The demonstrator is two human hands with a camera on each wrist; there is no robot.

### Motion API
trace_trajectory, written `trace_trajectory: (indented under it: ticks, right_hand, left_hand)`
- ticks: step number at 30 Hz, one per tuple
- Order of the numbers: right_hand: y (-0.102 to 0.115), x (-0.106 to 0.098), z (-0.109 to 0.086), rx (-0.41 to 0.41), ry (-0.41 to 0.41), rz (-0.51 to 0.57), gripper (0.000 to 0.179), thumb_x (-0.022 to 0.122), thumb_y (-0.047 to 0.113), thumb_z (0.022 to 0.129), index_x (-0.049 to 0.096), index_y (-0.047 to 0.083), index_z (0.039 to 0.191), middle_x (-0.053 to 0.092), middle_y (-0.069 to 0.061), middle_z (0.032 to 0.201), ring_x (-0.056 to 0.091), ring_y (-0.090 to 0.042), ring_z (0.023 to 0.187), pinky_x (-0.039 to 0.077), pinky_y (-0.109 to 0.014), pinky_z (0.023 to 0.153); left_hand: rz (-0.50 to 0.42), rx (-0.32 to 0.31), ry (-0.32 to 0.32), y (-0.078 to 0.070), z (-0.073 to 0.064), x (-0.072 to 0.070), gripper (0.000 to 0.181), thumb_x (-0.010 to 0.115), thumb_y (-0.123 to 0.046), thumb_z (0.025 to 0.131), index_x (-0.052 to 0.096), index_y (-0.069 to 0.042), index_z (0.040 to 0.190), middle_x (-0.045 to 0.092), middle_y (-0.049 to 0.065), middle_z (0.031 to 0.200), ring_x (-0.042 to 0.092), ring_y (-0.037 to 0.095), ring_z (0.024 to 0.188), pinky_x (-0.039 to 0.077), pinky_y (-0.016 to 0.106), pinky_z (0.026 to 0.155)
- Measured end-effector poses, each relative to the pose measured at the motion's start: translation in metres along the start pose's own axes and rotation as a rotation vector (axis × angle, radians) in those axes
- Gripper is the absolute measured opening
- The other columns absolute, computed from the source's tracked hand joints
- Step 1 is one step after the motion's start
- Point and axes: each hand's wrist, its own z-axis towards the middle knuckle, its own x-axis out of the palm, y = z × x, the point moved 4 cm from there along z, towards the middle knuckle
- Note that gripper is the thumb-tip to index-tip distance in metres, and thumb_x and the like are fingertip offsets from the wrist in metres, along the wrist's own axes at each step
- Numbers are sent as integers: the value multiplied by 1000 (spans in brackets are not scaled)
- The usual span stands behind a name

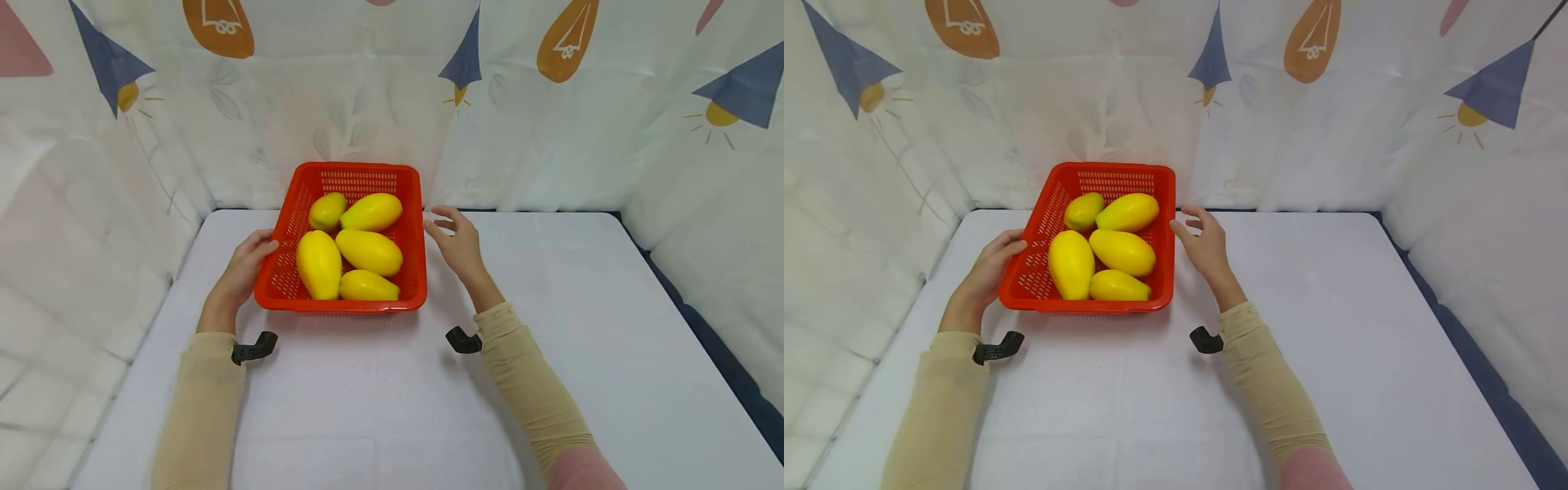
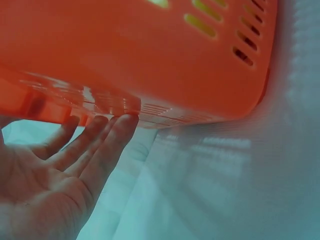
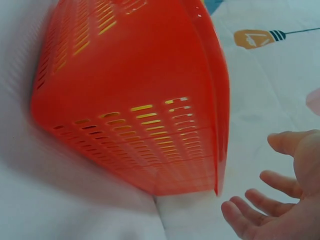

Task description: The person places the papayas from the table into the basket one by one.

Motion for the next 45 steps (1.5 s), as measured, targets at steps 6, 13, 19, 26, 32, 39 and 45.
trace_trajectory:
  ticks: [6, 13, 19, 26, 32, 39, 45]
  right_hand:
    - [-6, 8, -1, 20, 70, -32, 47, 62, 37, 93, 54, 14, 134, 53, -4, 140, 54, -26, 125, 51, -46, 97]
    - [-8, 17, -2, 45, 127, -86, 46, 59, 37, 95, 55, 17, 136, 57, -8, 138, 53, -25, 127, 49, -46, 100]
    - [-7, 17, -2, 36, 129, -105, 46, 59, 36, 95, 54, 17, 137, 58, -6, 137, 52, -24, 128, 49, -45, 100]
    - [-8, 17, 0, 34, 129, -97, 45, 59, 35, 95, 55, 16, 136, 57, -7, 138, 53, -25, 128, 51, -45, 98]
    - [-7, 16, 0, 16, 125, -98, 47, 60, 34, 95, 53, 15, 137, 54, -6, 140, 53, -25, 127, 49, -43, 101]
    - [2, 12, -2, -44, 124, -106, 49, 60, 34, 94, 51, 14, 138, 51, -6, 143, 51, -27, 130, 48, -43, 102]
    - [9, 10, -5, -50, 127, -134, 51, 60, 35, 95, 49, 15, 140, 49, -6, 145, 48, -28, 132, 46, -44, 105]
  left_hand:
    - [22, 1, -12, -1, 0, 1, 38, 48, -29, 101, 39, -10, 133, 50, 0, 116, 57, 7, 96, 51, 15, 78]
    - [34, -18, -38, -3, -3, 1, 34, 46, -28, 102, 40, -11, 131, 49, 0, 115, 57, 7, 94, 52, 15, 77]
    - [37, -34, -48, -2, -4, 5, 32, 47, -28, 102, 40, -13, 129, 48, 0, 114, 54, 9, 97, 51, 14, 78]
    - [83, -36, -54, -2, -4, 8, 41, 44, -29, 102, 35, -8, 136, 47, 0, 116, 52, 11, 101, 50, 13, 80]
    - [140, -57, -51, -4, -6, 7, 53, 42, -33, 103, 27, -5, 145, 44, 7, 130, 51, 10, 106, 49, 12, 82]
    - [239, -94, -37, -13, -7, 7, 63, 38, -40, 103, 15, -13, 155, 25, 14, 157, 40, 19, 129, 42, 27, 105]
    - [311, -72, -39, -25, -7, 11, 65, 38, -39, 102, 12, -10, 155, 20, 14, 160, 26, 31, 144, 22, 54, 118]
